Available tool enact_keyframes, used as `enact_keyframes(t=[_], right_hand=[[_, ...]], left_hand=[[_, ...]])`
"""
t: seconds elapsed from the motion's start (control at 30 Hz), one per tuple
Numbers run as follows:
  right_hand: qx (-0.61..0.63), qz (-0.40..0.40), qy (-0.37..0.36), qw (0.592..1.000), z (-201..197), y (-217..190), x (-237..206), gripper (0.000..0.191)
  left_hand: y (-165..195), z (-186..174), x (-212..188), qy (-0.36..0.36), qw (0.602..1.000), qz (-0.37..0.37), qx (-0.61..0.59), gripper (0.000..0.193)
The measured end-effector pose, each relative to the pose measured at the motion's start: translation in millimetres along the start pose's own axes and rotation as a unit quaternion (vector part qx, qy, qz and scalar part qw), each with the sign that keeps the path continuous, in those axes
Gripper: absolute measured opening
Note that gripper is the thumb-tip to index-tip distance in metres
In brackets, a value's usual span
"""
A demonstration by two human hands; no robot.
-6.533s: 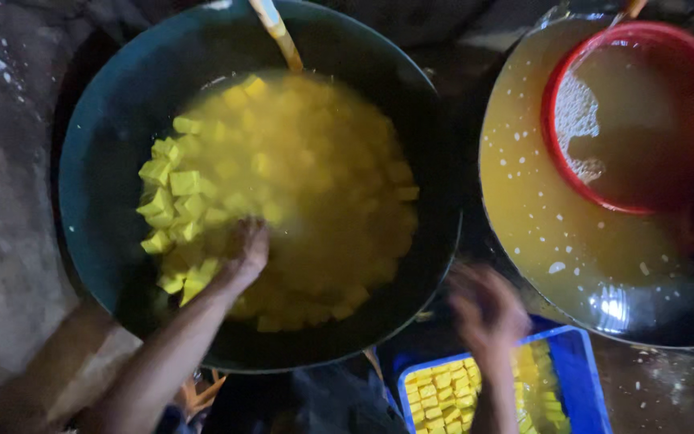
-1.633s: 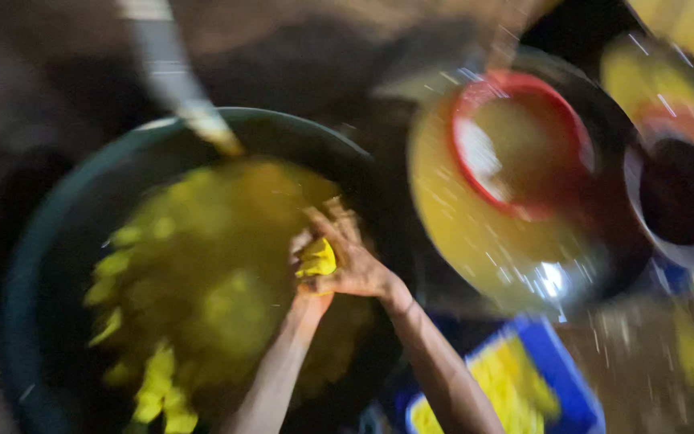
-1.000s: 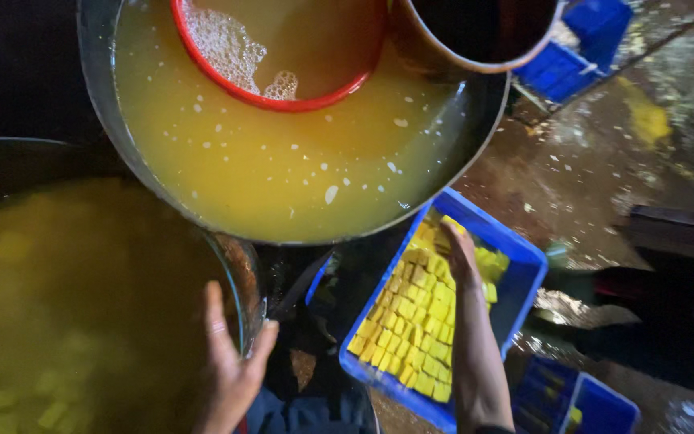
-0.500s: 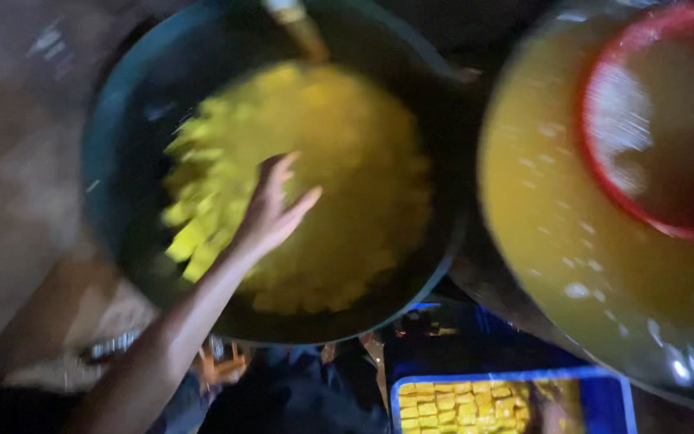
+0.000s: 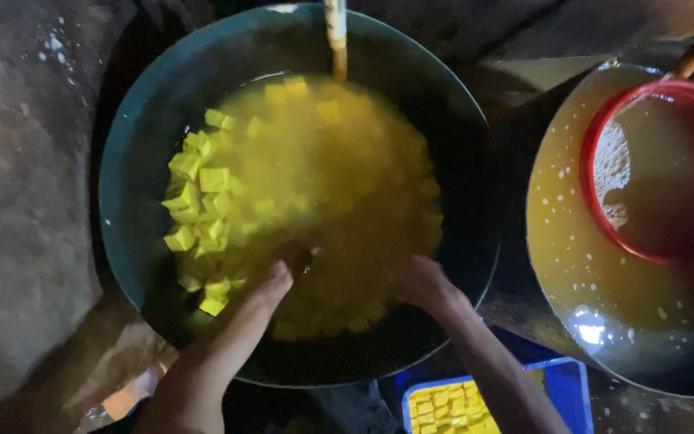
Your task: The person repeatedly scoops yellow cubed food items from a large basin of water and places them into a blue plastic crate. The person uses both hands to gather and transfer the items in a continuous loop.
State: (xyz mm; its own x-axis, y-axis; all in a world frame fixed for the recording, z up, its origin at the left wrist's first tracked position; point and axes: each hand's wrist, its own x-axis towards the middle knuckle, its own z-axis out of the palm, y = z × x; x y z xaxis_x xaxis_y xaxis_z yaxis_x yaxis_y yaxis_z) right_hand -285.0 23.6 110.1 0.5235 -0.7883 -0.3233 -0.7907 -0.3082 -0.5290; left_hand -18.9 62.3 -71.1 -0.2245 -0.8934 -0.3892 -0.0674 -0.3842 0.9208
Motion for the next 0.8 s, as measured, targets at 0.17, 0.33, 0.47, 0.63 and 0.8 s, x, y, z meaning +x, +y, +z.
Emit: enact_keyframes(t=[0.17, 0.33, 0.47, 0.63, 0.8], right_hand=[[-0.022, 0.034, -0.052, 0.998, 42.2, 25.4, 61.7, 0.032], [-0.008, 0.059, -0.078, 0.995, 37.3, 59.2, 81.2, 0.030], [0.020, 0.083, -0.081, 0.993, 3.4, 66.0, 140.4, 0.029], [-0.022, 0.044, 0.024, 0.998, -26.3, 41.5, 261.3, 0.027], [-0.121, -0.013, 0.121, 0.985, -21.4, 8.3, 344.2, 0.025]], left_hand=[[-3.7, -8.0, 3.5, 0.073, 0.815, 0.077, -0.569, 0.089], [26.3, -9.2, 33.7, 0.157, 0.981, -0.088, 0.077, 0.075], [54.6, -17.4, 53.9, 0.173, 0.975, -0.056, 0.126, 0.064], [79.6, -26.2, 68.1, 0.141, 0.971, -0.074, 0.180, 0.051], [87.9, -40.6, 85.7, 0.149, 0.965, 0.003, 0.215, 0.038]])
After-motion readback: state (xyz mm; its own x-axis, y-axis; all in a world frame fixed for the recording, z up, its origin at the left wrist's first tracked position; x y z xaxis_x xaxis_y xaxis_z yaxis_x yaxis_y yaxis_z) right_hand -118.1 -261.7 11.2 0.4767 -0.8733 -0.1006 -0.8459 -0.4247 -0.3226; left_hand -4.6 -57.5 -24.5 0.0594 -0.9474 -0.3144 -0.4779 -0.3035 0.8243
